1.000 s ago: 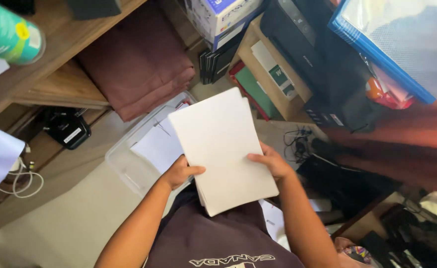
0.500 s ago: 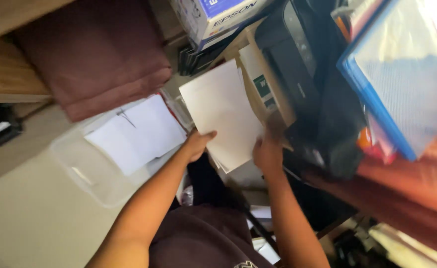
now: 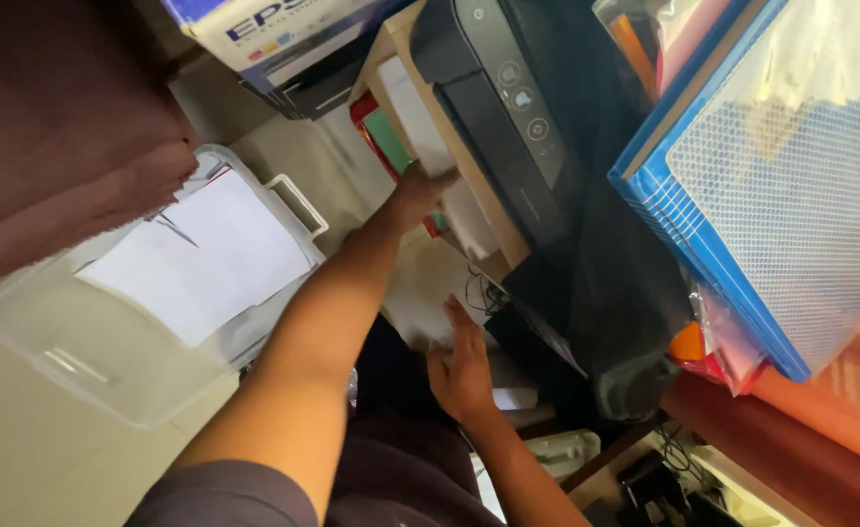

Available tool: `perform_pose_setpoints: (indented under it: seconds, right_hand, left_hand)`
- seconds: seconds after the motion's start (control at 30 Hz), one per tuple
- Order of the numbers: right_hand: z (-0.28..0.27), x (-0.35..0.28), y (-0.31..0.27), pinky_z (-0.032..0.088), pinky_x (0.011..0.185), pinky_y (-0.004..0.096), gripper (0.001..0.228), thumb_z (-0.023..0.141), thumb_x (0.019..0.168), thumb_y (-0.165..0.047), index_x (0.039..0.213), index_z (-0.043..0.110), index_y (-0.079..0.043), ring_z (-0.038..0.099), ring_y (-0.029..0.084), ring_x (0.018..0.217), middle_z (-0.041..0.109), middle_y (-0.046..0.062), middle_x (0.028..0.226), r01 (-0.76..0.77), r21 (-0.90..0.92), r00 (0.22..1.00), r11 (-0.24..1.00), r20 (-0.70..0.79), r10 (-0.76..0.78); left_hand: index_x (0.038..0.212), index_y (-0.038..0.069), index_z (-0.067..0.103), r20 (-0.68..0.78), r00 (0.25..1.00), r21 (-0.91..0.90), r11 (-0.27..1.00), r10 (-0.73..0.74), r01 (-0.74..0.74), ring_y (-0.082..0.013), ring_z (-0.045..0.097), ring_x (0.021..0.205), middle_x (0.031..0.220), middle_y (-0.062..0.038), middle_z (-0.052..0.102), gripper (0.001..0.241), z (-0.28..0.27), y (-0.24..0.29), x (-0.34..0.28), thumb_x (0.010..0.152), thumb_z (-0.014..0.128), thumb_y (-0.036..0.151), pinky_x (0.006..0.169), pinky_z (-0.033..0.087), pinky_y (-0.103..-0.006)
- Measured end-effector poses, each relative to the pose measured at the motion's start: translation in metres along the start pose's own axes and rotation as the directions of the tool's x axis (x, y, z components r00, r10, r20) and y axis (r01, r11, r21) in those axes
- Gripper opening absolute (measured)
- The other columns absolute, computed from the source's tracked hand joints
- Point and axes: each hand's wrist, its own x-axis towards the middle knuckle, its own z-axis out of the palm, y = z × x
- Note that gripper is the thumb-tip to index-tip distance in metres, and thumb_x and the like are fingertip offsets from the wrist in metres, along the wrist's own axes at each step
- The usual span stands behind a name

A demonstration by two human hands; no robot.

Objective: The person picks up stacks of white papers from a bed and a table, then places them into a clear plastic storage bin on the floor. They repeatedly move between the bed and the bin to transfer the documents.

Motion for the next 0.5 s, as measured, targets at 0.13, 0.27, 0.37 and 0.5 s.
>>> perform_pose_setpoints:
  seconds: [0.13, 0.27, 0.37, 0.5]
  right_hand:
    - [0.005, -0.012, -0.001, 0.044, 0.109, 0.048, 0.065, 0.06, 0.093, -0.004, 0.154, 0.037, 0.0, 0.048, 0.043, 0.137, 0.044, 0.023, 0.156, -0.12, 0.048, 0.988, 0.992, 0.108, 0.114]
    - [0.028, -0.022, 0.013, 0.048, 0.103, 0.046, 0.062, 0.061, 0.091, -0.006, 0.15, 0.042, -0.003, 0.055, 0.04, 0.127, 0.048, 0.023, 0.152, -0.194, 0.119, 0.969, 0.974, 0.18, 0.171]
    - [0.043, -0.032, 0.002, 0.05, 0.1, 0.044, 0.062, 0.063, 0.089, -0.008, 0.148, 0.043, -0.004, 0.06, 0.038, 0.12, 0.052, 0.022, 0.146, -0.224, 0.178, 0.964, 0.958, 0.185, 0.191]
    - [0.062, -0.031, -0.034, 0.05, 0.101, 0.042, 0.066, 0.066, 0.086, -0.011, 0.148, 0.044, -0.005, 0.063, 0.036, 0.117, 0.056, 0.022, 0.14, -0.258, 0.196, 0.961, 0.946, 0.155, 0.229]
  left_hand:
    - [0.139, -0.01, 0.036, -0.095, 0.966, 0.449, 0.877, 0.24, -0.173, -0.0437, 0.067, 0.108, 0.119, -0.031, 0.065, 0.086, -0.025, -0.041, 0.017, 0.086, 0.083, 0.039, 0.091, 0.056, -0.0507]
    - [0.126, 0.001, 0.056, -0.029, 0.867, 0.728, 0.604, 0.498, -0.323, -0.0378, 0.069, 0.097, 0.098, -0.021, 0.07, 0.059, -0.076, -0.092, -0.031, 0.092, 0.073, 0.046, 0.089, 0.054, -0.0483]
    - [0.116, 0.007, 0.063, -0.069, 0.9, 0.687, 0.675, 0.431, -0.27, -0.0343, 0.072, 0.087, 0.087, -0.017, 0.073, 0.038, -0.12, -0.145, -0.11, 0.097, 0.068, 0.04, 0.082, 0.055, -0.0459]
    - [0.118, 0.011, 0.069, -0.187, 0.939, 0.614, 0.78, 0.287, -0.116, -0.0254, 0.075, 0.095, 0.101, -0.013, 0.077, 0.03, -0.155, -0.132, -0.247, 0.095, 0.068, 0.031, 0.087, 0.058, -0.0385]
